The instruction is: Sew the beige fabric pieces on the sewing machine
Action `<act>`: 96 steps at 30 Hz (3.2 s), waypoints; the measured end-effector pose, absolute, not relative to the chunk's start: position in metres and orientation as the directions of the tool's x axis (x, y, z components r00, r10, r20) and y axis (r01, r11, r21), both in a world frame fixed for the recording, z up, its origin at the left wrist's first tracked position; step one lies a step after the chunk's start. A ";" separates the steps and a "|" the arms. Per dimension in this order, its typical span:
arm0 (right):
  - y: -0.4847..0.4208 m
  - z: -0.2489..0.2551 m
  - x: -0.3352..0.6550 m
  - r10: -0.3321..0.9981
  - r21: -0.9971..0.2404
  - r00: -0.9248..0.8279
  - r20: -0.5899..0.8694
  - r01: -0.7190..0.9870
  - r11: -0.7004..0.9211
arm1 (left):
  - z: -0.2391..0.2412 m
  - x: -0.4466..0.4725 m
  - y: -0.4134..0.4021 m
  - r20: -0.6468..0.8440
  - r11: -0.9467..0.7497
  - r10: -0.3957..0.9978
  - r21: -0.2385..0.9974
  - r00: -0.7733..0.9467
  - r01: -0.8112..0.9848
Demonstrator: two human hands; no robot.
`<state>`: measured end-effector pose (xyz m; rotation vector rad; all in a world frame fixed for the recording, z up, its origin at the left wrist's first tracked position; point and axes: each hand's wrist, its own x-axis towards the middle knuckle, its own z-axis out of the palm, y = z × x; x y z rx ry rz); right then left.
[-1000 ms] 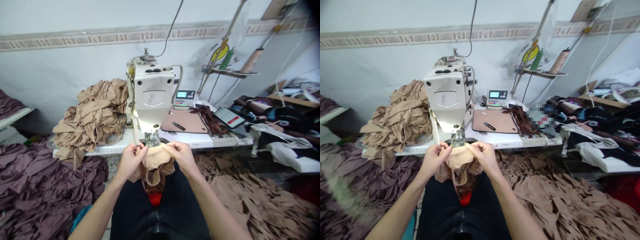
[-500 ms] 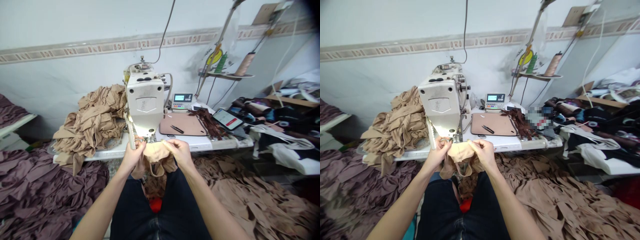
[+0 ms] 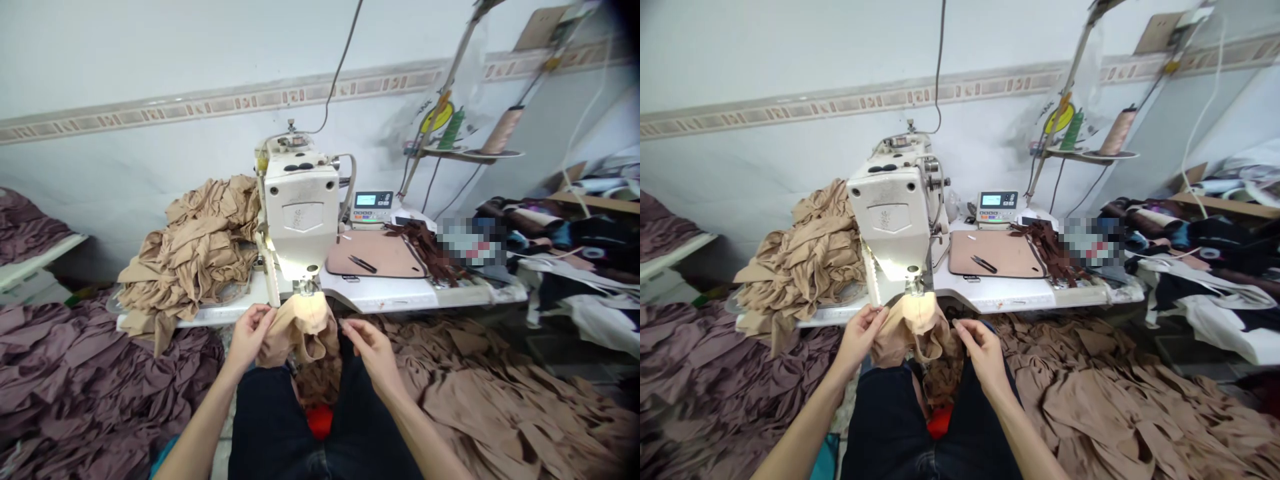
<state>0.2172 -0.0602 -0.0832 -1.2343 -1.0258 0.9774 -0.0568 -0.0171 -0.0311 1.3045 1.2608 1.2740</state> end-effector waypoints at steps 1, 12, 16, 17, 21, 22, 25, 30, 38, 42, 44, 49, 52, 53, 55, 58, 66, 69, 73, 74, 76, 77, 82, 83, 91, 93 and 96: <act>-0.067 -0.084 0.213 0.970 -0.996 0.232 0.075 -0.028 0.084 | -0.029 -0.064 -0.017 0.069 -0.066 0.996 0.996 -0.058 0.059; -0.076 -0.042 0.144 0.993 -0.991 -0.021 0.114 0.067 0.115 | -0.025 -0.040 -0.041 -0.048 0.048 0.999 0.997 0.006 -0.058; -0.085 -0.035 0.150 0.989 -0.988 0.000 0.150 0.028 0.150 | -0.049 -0.035 -0.063 -0.059 0.058 0.991 0.998 0.121 0.010; -0.087 -0.032 0.156 0.989 -0.989 -0.019 0.146 0.009 0.146 | -0.052 -0.037 -0.067 -0.076 0.070 0.979 0.997 0.191 0.039; -0.094 -0.022 0.191 0.943 -0.996 -0.330 0.054 0.048 0.074 | -0.054 -0.048 -0.074 -0.062 0.022 0.916 0.994 0.396 0.104; -0.094 -0.020 0.199 0.903 -0.992 -0.429 0.027 0.099 0.077 | -0.053 -0.049 -0.075 -0.026 -0.017 0.928 0.994 0.372 0.110; -0.095 -0.018 0.211 0.775 -0.954 -0.631 -0.043 0.257 0.156 | -0.050 -0.041 -0.078 0.055 -0.100 0.953 0.985 0.297 0.141; -0.091 -0.015 0.212 0.700 -0.903 -0.713 -0.047 0.330 0.275 | -0.048 -0.016 -0.090 -0.095 -0.044 0.765 0.979 0.637 0.199; -0.090 -0.029 0.223 0.903 -0.967 -0.425 -0.056 0.249 0.057 | -0.047 -0.035 -0.086 -0.120 0.017 0.874 0.976 0.471 0.217; -0.090 -0.040 0.213 0.963 -0.990 -0.265 -0.056 0.142 -0.018 | -0.042 -0.040 -0.082 -0.052 -0.010 0.927 0.986 0.372 0.164; -0.090 -0.036 0.209 0.976 -0.992 -0.214 -0.030 0.127 -0.003 | -0.038 -0.041 -0.079 -0.002 -0.065 0.926 0.984 0.377 0.165; -0.093 -0.005 0.205 0.968 -0.936 -0.170 0.186 0.268 0.227 | -0.023 -0.045 -0.070 0.199 -0.348 0.893 0.873 0.403 0.342; -0.091 0.011 0.203 0.922 -0.841 -0.144 0.359 0.379 0.386 | -0.012 -0.045 -0.063 0.262 -0.429 0.868 0.824 0.423 0.370; -0.089 0.014 0.202 0.910 -0.821 -0.131 0.393 0.397 0.411 | -0.009 -0.044 -0.061 0.276 -0.441 0.863 0.821 0.422 0.364; -0.082 0.015 0.201 0.902 -0.810 -0.091 0.423 0.408 0.421 | -0.003 -0.041 -0.056 0.291 -0.434 0.870 0.835 0.398 0.338; -0.067 0.011 0.199 0.927 -0.867 -0.010 0.374 0.350 0.354 | 0.000 -0.035 -0.049 0.244 -0.330 0.918 0.907 0.312 0.263; -0.042 0.004 0.200 0.979 -0.976 0.067 0.194 0.113 0.186 | 0.009 -0.024 -0.034 0.113 -0.138 0.984 0.972 0.139 0.190; -0.035 0.005 0.200 0.981 -0.985 0.093 0.170 0.049 0.166 | 0.019 -0.016 -0.029 0.109 -0.120 0.992 0.975 0.065 0.187; -0.025 0.006 0.203 0.972 -0.981 0.134 0.194 0.052 0.188 | 0.024 -0.006 -0.020 0.128 -0.127 0.992 0.983 0.004 0.136; -0.023 0.006 0.203 0.969 -0.978 0.138 0.205 0.060 0.198 | 0.023 -0.004 -0.017 0.137 -0.134 0.990 0.983 -0.015 0.127; -0.018 0.006 0.204 0.963 -0.974 0.145 0.225 0.067 0.218 | 0.019 -0.002 -0.011 0.156 -0.149 0.987 0.982 -0.049 0.116; -0.015 0.007 0.205 0.961 -0.972 0.151 0.233 0.065 0.225 | 0.017 -0.001 -0.008 0.164 -0.157 0.985 0.981 -0.057 0.110; -0.007 0.002 0.204 0.954 -0.974 0.195 0.227 0.043 0.223 | 0.009 0.000 0.005 0.183 -0.181 0.982 0.982 -0.049 0.051; -0.007 -0.001 0.204 0.955 -0.976 0.199 0.218 0.040 0.215 | 0.008 0.001 0.006 0.180 -0.179 0.983 0.983 -0.045 0.043; -0.048 -0.045 0.240 0.994 -0.997 0.085 0.062 0.057 0.057 | -0.001 -0.030 -0.003 0.214 -0.210 0.977 0.964 -0.012 0.162; -0.065 -0.061 0.260 0.995 -0.995 -0.024 -0.092 0.034 -0.091 | 0.000 -0.057 -0.004 0.265 -0.246 0.963 0.937 -0.049 0.247; -0.085 -0.081 0.288 0.968 -0.970 -0.070 -0.241 -0.021 -0.243 | 0.012 -0.108 -0.002 0.369 -0.274 0.912 0.873 -0.180 0.404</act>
